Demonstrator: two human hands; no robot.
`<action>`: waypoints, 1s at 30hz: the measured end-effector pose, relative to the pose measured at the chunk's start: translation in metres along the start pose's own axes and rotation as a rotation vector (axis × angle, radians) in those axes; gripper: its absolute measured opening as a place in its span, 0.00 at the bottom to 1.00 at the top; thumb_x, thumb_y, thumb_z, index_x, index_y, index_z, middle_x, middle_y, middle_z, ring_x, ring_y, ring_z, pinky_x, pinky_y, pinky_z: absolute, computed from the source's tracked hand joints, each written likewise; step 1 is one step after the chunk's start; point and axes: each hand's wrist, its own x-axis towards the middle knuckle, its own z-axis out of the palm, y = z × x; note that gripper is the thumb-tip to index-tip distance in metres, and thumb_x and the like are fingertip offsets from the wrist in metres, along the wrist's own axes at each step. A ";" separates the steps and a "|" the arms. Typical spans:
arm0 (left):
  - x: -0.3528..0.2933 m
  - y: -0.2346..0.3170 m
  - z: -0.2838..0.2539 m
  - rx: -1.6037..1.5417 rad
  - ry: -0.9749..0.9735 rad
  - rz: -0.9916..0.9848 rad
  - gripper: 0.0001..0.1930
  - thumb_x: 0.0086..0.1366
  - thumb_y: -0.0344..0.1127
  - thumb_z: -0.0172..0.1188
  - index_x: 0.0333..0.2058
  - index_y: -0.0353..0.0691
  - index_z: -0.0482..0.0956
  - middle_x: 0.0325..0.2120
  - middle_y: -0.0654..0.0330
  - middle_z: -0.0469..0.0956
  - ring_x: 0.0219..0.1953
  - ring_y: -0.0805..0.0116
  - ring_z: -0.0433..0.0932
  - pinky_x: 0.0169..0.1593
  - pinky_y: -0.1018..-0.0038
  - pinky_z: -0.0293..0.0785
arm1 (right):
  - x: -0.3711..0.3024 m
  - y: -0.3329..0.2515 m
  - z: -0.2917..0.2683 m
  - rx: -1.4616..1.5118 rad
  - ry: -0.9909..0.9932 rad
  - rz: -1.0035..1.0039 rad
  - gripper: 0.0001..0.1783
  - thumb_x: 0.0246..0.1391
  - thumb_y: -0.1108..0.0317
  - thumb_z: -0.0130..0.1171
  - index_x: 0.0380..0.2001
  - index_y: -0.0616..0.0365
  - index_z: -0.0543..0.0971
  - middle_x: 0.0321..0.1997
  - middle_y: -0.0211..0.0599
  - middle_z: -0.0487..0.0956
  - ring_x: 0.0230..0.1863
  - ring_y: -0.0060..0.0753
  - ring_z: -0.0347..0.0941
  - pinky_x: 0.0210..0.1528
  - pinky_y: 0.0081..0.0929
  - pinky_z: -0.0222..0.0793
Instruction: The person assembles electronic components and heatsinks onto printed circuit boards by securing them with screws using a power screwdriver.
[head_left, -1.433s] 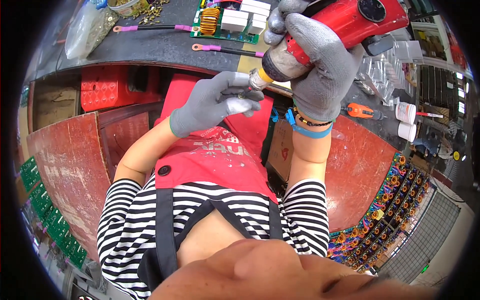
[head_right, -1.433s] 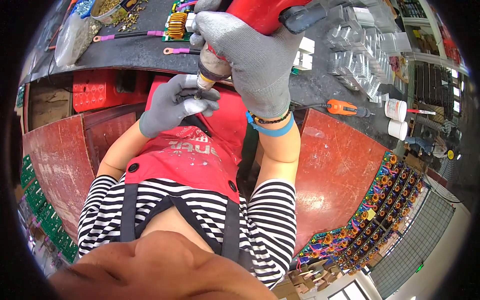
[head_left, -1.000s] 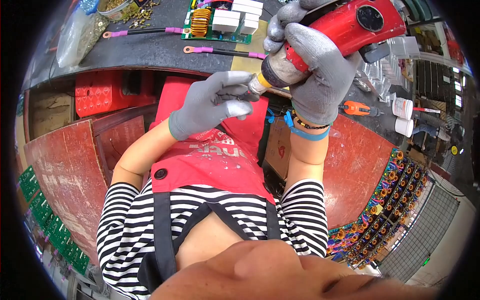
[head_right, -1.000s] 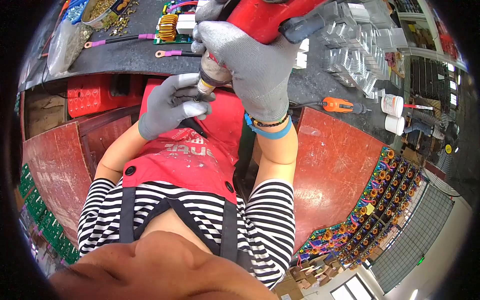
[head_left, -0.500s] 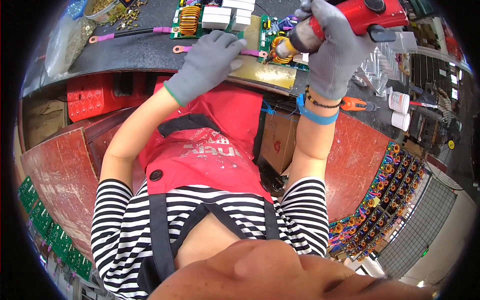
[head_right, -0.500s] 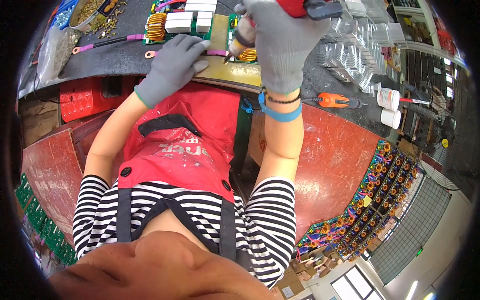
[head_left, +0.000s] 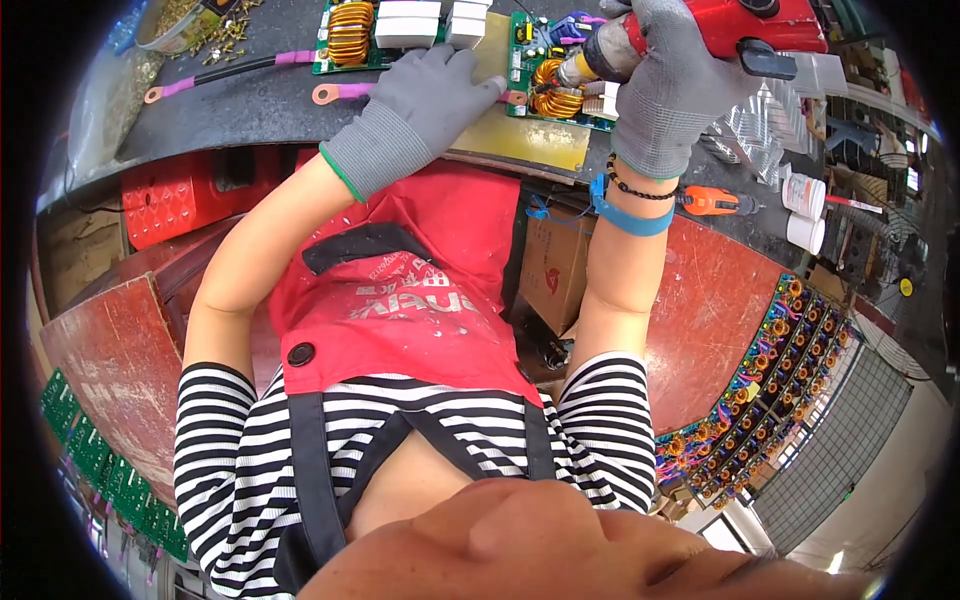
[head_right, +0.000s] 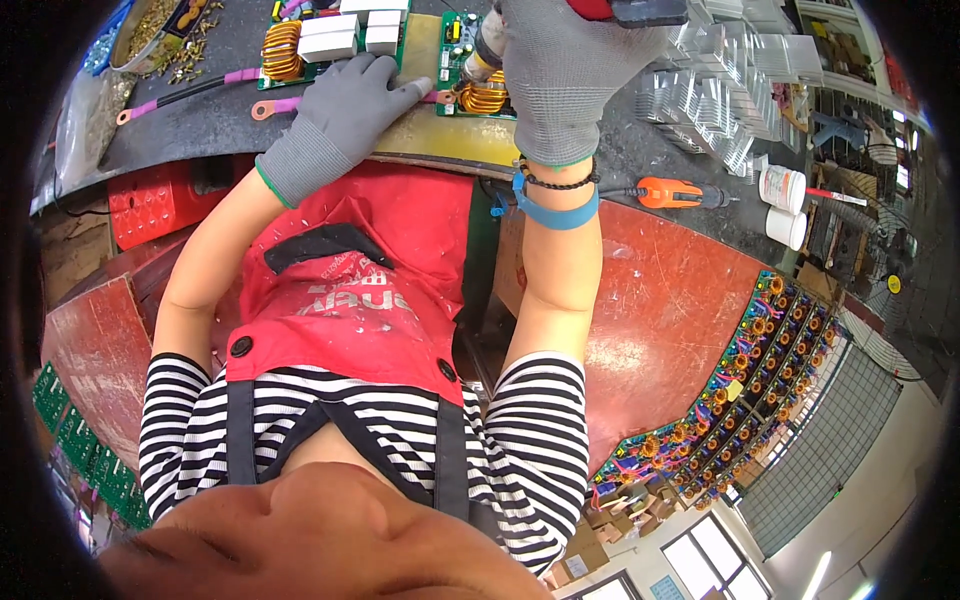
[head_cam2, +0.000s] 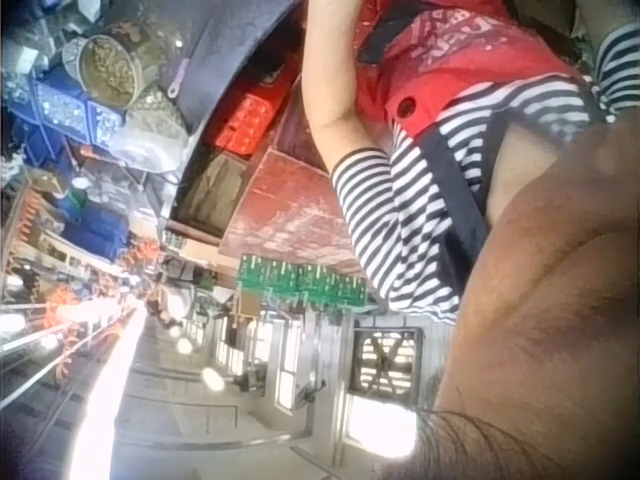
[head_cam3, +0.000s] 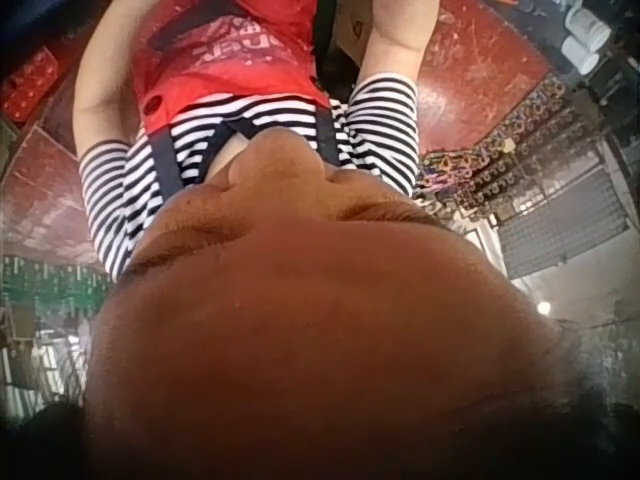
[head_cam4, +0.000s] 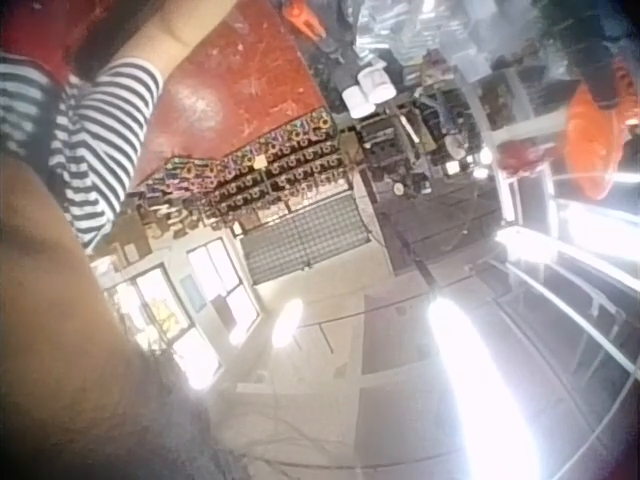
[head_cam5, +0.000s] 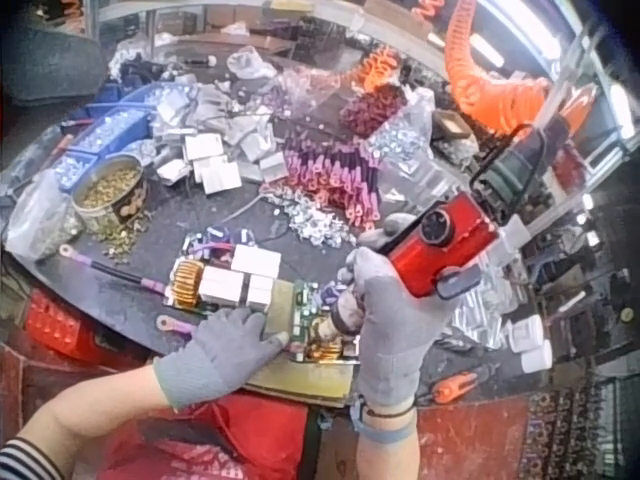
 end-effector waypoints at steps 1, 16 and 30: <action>0.002 0.003 -0.003 0.009 -0.092 -0.047 0.20 0.65 0.37 0.53 0.56 0.57 0.73 0.38 0.59 0.72 0.44 0.60 0.75 0.40 0.66 0.77 | 0.000 -0.001 0.001 0.001 -0.002 0.007 0.19 0.47 0.84 0.56 0.43 0.59 0.70 0.32 0.34 0.75 0.21 0.18 0.69 0.14 0.16 0.61; 0.009 0.007 -0.017 0.037 -0.243 -0.049 0.22 0.65 0.36 0.52 0.58 0.57 0.72 0.40 0.62 0.72 0.44 0.63 0.74 0.38 0.69 0.79 | -0.002 0.030 -0.007 0.003 -0.023 -0.078 0.21 0.46 0.87 0.56 0.44 0.60 0.70 0.32 0.34 0.75 0.20 0.20 0.70 0.15 0.17 0.64; 0.011 0.011 -0.012 0.069 -0.216 -0.064 0.22 0.65 0.36 0.52 0.58 0.58 0.72 0.39 0.63 0.72 0.41 0.63 0.74 0.37 0.69 0.79 | -0.004 0.056 -0.009 -0.114 -0.042 -0.226 0.19 0.46 0.87 0.58 0.41 0.60 0.71 0.36 0.32 0.76 0.27 0.18 0.72 0.27 0.16 0.69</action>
